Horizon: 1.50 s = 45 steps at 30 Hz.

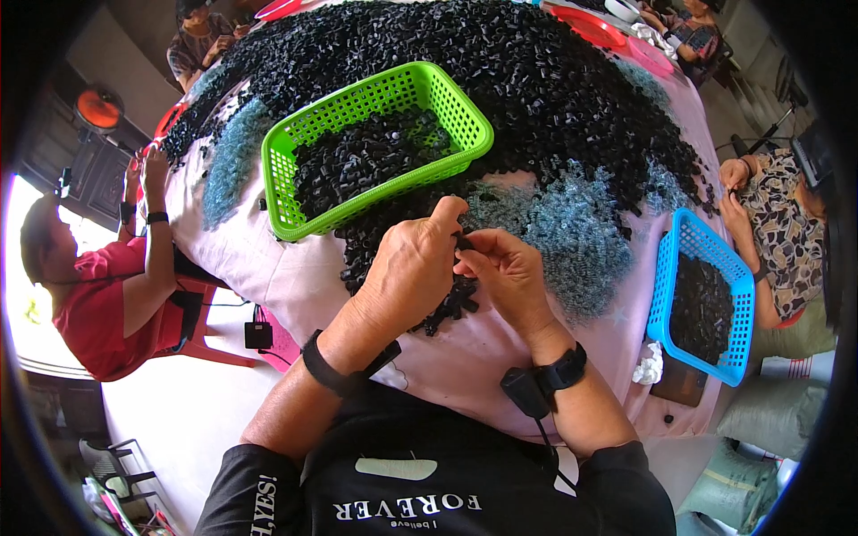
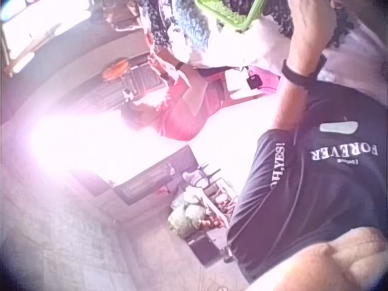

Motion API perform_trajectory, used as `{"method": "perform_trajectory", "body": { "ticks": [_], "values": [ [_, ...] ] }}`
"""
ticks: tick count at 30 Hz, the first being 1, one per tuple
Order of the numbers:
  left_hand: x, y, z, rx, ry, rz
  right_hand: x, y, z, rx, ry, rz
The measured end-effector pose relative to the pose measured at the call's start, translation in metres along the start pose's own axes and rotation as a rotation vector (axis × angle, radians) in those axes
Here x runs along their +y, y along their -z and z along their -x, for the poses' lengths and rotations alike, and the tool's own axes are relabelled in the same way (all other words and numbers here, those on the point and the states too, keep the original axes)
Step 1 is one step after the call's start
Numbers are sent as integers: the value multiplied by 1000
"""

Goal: Sort small black components from a pile on a table.

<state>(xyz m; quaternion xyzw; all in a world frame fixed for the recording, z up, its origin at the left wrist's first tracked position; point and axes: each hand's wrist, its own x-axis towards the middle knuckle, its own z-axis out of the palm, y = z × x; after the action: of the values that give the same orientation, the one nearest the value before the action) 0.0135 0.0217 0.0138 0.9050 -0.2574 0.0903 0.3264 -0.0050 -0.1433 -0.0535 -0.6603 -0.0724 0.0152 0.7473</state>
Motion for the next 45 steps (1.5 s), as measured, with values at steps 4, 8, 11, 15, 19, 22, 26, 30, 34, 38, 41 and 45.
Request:
{"method": "perform_trajectory", "body": {
  "ticks": [4,8,11,15,19,22,26,30,34,38,41,45],
  "values": [
    [1,0,-4,-11,2,0,0,0,2,24,58,49],
    [1,2,-5,-60,-60,-66,1,-3,1,13,3,-88],
    [5,10,-10,-142,-70,-131,-3,-3,1,4,-43,-11],
    [10,12,-14,-240,-45,-215,-3,-3,1,11,-21,-27],
    [15,12,-14,-251,-46,-183,-1,0,0,7,-19,-50],
    [16,10,-12,-277,-37,-209,0,0,0,-2,-36,-64],
    [16,9,-10,-246,-76,-191,-6,2,-1,-23,-121,-139],
    [13,5,-5,-146,-88,-132,0,7,-1,-26,-112,-208],
    [10,1,-1,-5,-118,-74,1,8,-2,21,-87,-302],
    [6,-11,3,-11,-129,-48,-3,8,-1,54,-74,-286],
    [7,-20,4,33,-139,-109,1,6,-1,96,-46,-239],
    [7,-18,4,2,-92,-130,-1,8,0,66,-22,-30]
  ]
}}
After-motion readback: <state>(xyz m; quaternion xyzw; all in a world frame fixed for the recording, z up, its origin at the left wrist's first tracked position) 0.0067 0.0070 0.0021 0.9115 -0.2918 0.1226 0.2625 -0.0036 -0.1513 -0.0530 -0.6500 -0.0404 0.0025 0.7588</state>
